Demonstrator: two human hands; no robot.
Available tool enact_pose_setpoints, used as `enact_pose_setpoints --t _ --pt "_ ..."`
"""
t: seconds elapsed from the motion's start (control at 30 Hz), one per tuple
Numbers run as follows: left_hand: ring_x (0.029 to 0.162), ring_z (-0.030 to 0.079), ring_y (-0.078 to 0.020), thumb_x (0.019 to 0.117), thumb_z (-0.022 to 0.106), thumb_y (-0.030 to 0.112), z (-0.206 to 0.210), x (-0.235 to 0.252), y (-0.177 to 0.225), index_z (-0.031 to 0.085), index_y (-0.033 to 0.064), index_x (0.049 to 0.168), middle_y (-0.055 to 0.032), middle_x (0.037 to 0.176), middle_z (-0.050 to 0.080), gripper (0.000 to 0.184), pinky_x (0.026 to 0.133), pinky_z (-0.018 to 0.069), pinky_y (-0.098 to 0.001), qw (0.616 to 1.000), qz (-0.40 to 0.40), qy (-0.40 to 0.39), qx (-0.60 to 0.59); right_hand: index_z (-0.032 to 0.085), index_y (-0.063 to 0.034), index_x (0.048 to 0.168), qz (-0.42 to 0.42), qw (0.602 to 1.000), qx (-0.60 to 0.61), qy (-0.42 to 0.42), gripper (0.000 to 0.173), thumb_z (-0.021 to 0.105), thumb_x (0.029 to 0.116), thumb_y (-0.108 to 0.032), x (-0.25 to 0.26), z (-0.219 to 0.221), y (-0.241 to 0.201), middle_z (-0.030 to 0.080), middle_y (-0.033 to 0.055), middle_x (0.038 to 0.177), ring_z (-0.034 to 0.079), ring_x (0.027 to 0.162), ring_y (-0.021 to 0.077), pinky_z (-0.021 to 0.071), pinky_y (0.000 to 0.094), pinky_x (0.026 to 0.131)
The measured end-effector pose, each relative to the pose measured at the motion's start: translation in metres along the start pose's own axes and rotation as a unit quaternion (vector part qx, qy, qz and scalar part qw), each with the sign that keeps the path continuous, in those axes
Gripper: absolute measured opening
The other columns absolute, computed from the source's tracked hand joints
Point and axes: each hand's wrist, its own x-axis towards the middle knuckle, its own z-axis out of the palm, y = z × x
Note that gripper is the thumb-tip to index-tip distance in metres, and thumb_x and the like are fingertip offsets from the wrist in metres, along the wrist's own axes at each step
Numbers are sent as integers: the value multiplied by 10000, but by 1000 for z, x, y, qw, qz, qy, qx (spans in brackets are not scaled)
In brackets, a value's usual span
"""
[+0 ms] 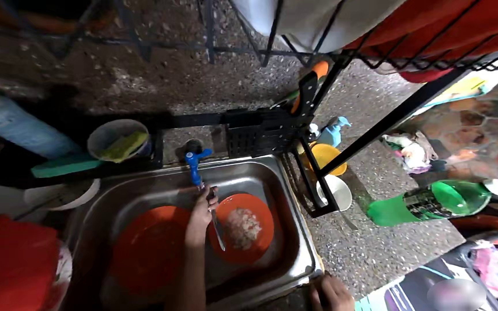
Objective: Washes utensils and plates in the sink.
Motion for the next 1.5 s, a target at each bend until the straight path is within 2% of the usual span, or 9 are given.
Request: enact_pose_setpoints --t 0.2,0.3,0.53,0.67,0.73,1.07,1.13,1.23,1.5 --pt "407 371 12 1135 342 219 -7 3 3 560 70 1088 2 810 656 268 355 298 -123 998 42 50 -20 690 -100 737 15 1000 7 -16 263 606 900 -289 -2 2 -2 705 81 743 704 734 241 572 427 656" --pt "399 334 8 1128 376 268 -5 -2 10 561 96 999 33 726 586 284 353 274 -126 997 25 69 22 688 -105 726 10 1000 3 -10 276 595 896 -301 -3 3 -3 706 74 738 703 726 237 572 419 659" --pt "361 333 -8 1137 262 351 -4 -2 13 488 113 946 36 609 490 379 330 289 -131 997 -9 47 -64 685 -98 740 -17 1000 8 -16 346 539 926 -351 -2 0 -2 695 78 728 693 702 240 561 424 640" --pt "462 434 -17 1138 262 212 -9 -1 12 509 89 1241 -10 806 588 295 392 352 -134 997 31 -38 -68 696 -85 769 -23 999 11 -20 338 544 935 -338 -2 -2 1 700 94 745 698 713 252 564 432 637" --pt "484 446 -12 1130 309 178 -9 0 9 537 81 1273 -11 861 610 287 400 355 -129 997 53 -40 -33 693 -82 770 -23 1000 4 -19 331 548 930 -335 -2 -1 1 693 97 737 696 708 258 562 431 628" --pt "356 308 2 1130 222 435 -2 -2 13 468 130 910 55 572 437 449 330 268 -125 997 -7 18 -72 677 -86 761 -34 999 2 -16 326 541 934 -326 -1 2 4 689 93 736 690 711 248 557 416 634" --pt "394 391 -34 1113 163 501 -3 1 13 507 107 953 18 622 504 547 359 321 -146 994 -18 -3 -110 673 -95 754 -35 999 -1 -12 331 532 936 -332 -1 2 4 684 84 727 685 706 241 553 405 629" --pt "519 504 -117 1090 59 510 -3 2 16 573 74 1202 -64 786 591 683 446 404 -211 989 -16 -28 -142 675 -94 759 -33 999 -1 -11 342 525 947 -337 -1 3 3 684 82 727 684 703 235 551 405 624" --pt "706 609 -178 1073 189 197 -3 -1 17 471 75 1356 -97 933 597 418 628 530 -302 984 -2 -36 -174 678 -95 750 -28 1000 -7 -12 330 535 936 -327 0 2 2 689 85 729 687 703 236 553 408 624"
